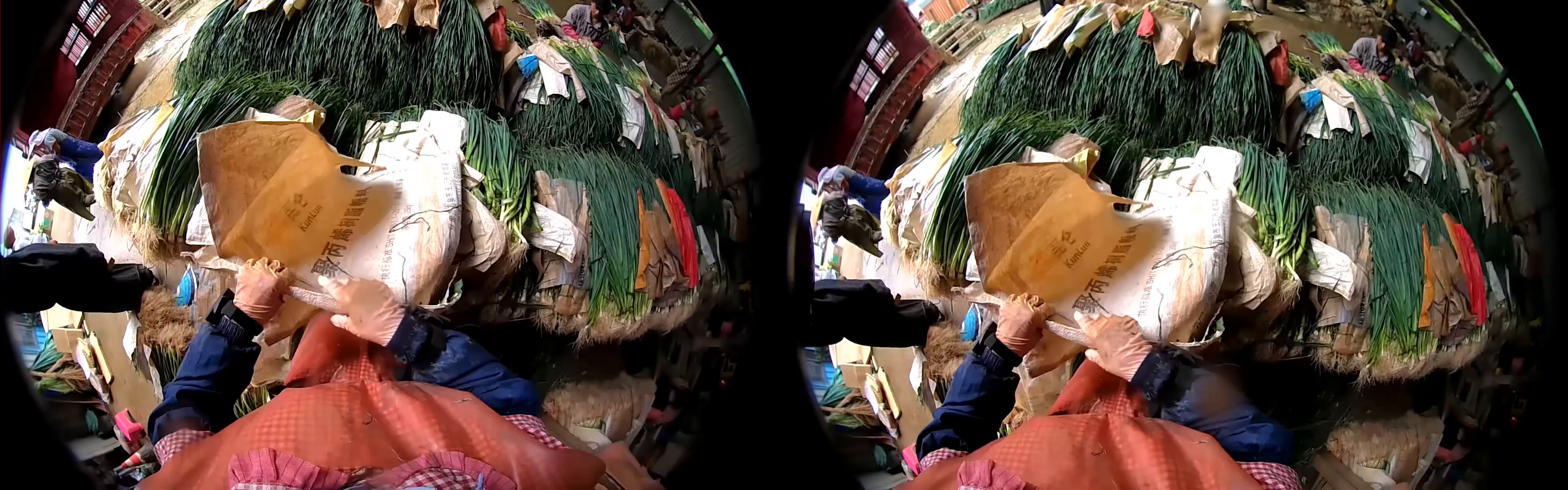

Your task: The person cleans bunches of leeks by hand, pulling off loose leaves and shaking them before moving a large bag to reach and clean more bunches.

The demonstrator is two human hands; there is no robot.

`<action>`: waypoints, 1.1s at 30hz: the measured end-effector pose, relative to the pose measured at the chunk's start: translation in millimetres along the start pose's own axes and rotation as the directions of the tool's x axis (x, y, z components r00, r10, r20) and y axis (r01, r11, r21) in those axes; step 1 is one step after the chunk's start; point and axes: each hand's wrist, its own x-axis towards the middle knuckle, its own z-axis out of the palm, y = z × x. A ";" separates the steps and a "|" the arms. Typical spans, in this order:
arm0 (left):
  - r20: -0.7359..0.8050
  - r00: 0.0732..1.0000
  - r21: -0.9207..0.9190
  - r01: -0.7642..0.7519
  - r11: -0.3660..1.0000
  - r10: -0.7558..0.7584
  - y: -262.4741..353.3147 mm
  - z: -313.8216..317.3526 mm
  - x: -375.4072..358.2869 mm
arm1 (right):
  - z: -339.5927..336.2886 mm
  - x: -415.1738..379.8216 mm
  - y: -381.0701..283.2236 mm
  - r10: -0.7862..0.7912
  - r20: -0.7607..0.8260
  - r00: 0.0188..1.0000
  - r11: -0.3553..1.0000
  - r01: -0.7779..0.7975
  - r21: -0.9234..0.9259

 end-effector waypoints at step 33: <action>-0.455 0.876 0.121 -0.118 0.986 0.161 -22.7 10.6 15.6 | -45.4 -181.2 84.7 0.586 -0.202 0.785 0.779 -0.614 -0.127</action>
